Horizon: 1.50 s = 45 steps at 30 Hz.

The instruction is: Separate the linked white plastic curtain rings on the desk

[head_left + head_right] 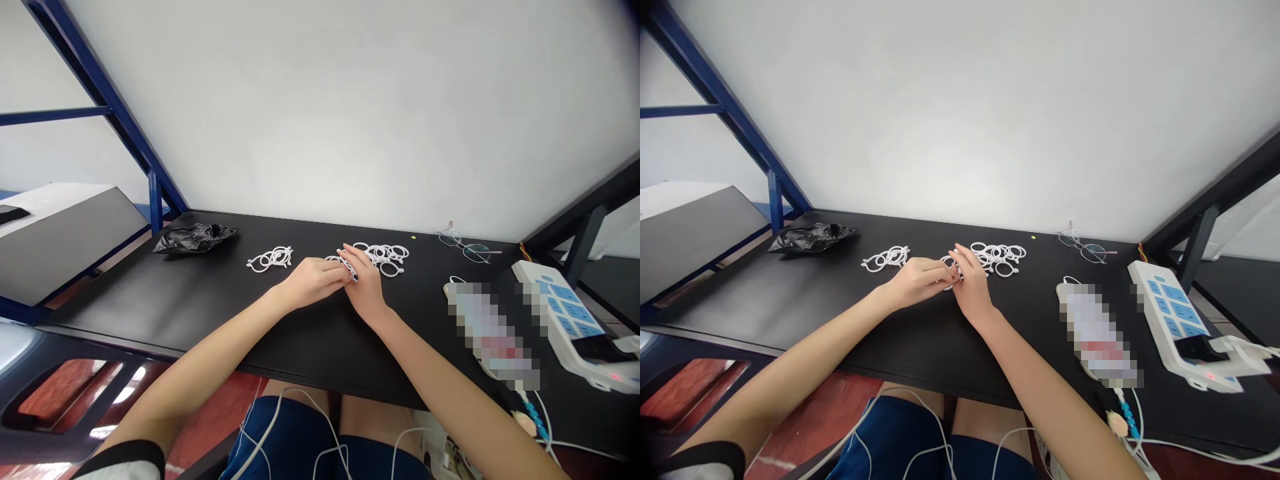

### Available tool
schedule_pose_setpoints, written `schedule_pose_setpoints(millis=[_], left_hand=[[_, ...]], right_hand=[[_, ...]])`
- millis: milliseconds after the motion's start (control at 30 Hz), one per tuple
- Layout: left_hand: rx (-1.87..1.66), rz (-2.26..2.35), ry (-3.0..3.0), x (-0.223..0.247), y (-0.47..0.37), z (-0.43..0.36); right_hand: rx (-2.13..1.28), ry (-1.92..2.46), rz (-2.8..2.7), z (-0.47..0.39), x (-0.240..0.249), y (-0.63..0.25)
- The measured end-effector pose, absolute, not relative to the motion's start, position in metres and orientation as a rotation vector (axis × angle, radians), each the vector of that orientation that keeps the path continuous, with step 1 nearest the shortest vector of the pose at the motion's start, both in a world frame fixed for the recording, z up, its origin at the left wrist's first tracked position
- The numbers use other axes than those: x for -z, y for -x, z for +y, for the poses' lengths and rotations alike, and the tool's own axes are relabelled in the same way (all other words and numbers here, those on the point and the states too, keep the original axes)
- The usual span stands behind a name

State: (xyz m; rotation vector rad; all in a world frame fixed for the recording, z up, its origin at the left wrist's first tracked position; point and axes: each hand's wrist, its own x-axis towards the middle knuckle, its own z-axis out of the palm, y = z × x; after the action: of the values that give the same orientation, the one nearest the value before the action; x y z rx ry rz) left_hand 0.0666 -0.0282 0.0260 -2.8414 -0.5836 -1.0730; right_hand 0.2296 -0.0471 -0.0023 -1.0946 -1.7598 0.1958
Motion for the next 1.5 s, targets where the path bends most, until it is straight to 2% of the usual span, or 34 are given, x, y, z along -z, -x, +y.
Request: schedule_pose_setpoints(millis=[400, 567, 833, 1100, 1233, 1333, 1500], left_hand=[[1.660, -0.508, 2.687, -0.019, -0.084, -0.040], [1.732, -0.626, 2.708, -0.023, -0.084, -0.042], [1.397, -0.685, 2.954, -0.020, -0.080, -0.040], [1.369, -0.751, 2.866, -0.026, -0.073, -0.033], [1.190, -0.757, 2.875, -0.023, -0.071, -0.029], [1.079, -0.781, 2.907, -0.017, -0.074, -0.030], [1.111, -0.840, 2.780, -0.012, -0.078, -0.035]], right_hand=[[-0.325, 1.105, -1.746, -0.055, -0.007, -0.229], [-0.424, 1.078, -1.736, -0.055, -0.004, -0.228], [-0.691, 1.056, -1.343, -0.058, -0.008, -0.221], [-0.544, 1.019, -1.247, -0.058, -0.012, -0.223], [-0.488, 0.931, -1.317, -0.056, -0.010, -0.222], [-0.487, 0.917, -1.405, -0.056, -0.007, -0.220], [-0.547, 0.958, -1.443, -0.060, -0.002, -0.217]])
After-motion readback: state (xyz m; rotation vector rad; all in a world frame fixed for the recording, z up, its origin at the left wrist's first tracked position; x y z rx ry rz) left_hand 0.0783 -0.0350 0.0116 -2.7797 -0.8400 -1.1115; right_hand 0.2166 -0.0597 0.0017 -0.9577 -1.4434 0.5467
